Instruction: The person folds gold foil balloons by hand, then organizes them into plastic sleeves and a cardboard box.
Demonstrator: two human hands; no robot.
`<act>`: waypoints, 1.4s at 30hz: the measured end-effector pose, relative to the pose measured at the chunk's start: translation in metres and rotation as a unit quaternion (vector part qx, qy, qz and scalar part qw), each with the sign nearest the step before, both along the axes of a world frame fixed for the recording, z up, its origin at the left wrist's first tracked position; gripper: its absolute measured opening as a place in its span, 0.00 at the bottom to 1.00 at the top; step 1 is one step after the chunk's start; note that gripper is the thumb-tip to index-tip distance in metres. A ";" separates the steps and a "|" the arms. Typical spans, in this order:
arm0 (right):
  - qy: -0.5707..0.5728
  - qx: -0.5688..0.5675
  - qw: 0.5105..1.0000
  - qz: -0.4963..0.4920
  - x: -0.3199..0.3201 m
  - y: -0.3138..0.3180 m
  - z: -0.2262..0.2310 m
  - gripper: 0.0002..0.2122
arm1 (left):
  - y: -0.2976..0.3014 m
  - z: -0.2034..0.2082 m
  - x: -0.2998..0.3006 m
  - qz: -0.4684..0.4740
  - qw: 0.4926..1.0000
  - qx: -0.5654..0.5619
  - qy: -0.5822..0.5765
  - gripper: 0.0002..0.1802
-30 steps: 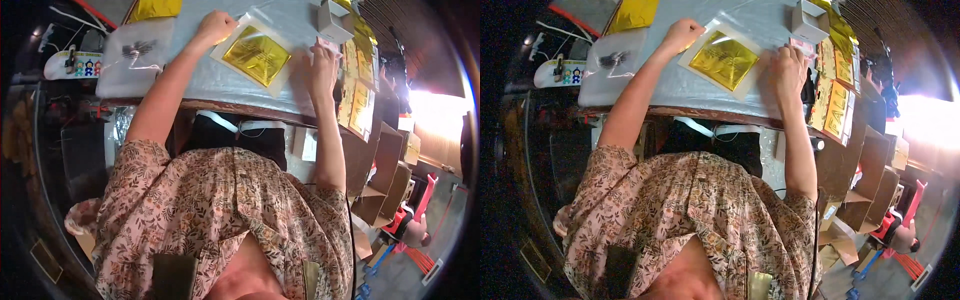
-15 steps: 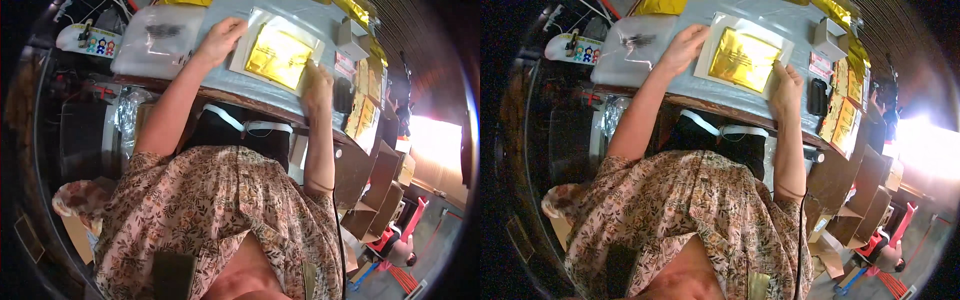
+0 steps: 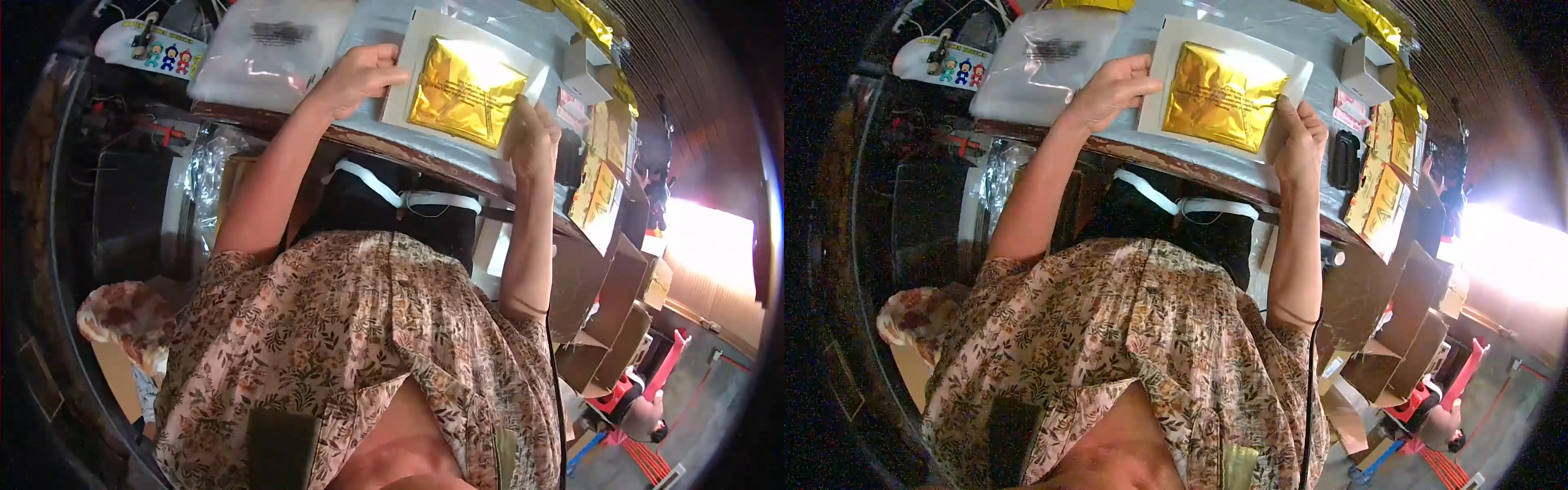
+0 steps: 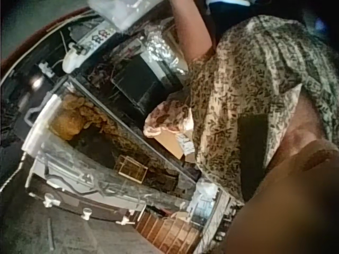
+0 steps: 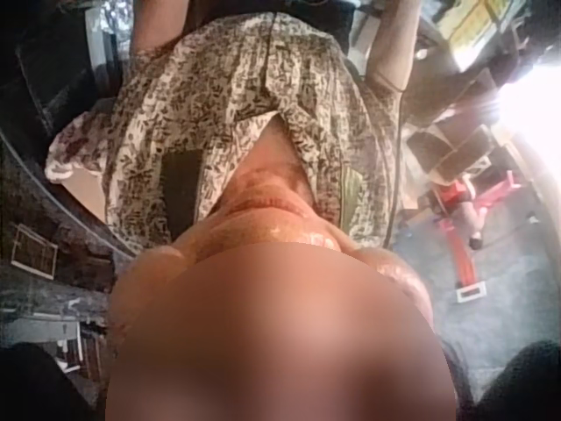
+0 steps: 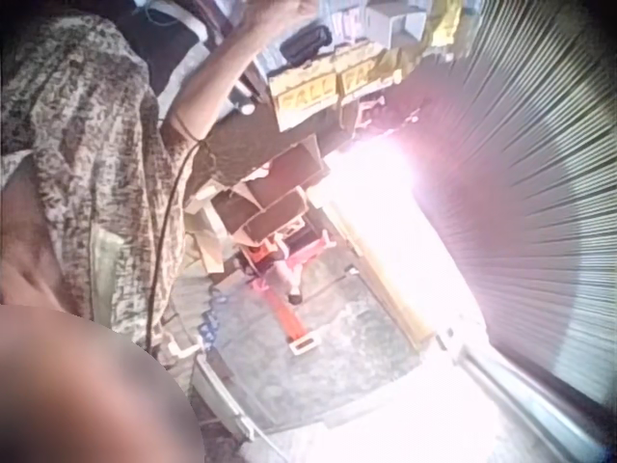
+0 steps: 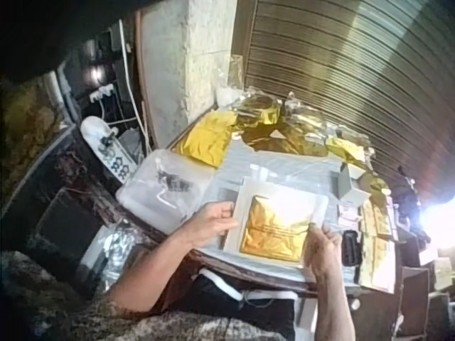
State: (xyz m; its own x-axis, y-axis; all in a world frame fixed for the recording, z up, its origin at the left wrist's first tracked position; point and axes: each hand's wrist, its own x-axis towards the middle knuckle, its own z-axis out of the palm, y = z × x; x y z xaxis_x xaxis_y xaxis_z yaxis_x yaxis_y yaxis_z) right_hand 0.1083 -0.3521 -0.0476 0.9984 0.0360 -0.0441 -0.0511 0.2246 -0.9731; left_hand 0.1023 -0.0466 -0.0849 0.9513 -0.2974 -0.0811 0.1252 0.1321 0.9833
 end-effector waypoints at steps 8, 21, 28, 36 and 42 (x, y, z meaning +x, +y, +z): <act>-0.016 0.026 0.999 0.024 0.001 -0.004 -0.006 0.11 | -0.003 0.010 -0.010 0.008 1.000 0.008 -0.010 0.26; 0.010 0.009 0.995 0.096 -0.010 0.007 -0.002 0.13 | -0.005 0.025 -0.008 0.083 0.984 -0.156 0.026 0.19; 0.012 0.073 0.996 0.055 0.004 0.010 0.007 0.12 | -0.009 0.024 -0.013 0.079 0.981 -0.174 0.027 0.20; 0.043 0.085 0.992 0.081 0.005 0.006 -0.005 0.11 | -0.010 0.038 0.009 0.034 0.995 -0.088 -0.027 0.22; 0.035 0.089 0.995 0.000 0.009 0.012 0.007 0.15 | -0.023 0.044 0.010 0.020 0.992 -0.119 -0.029 0.22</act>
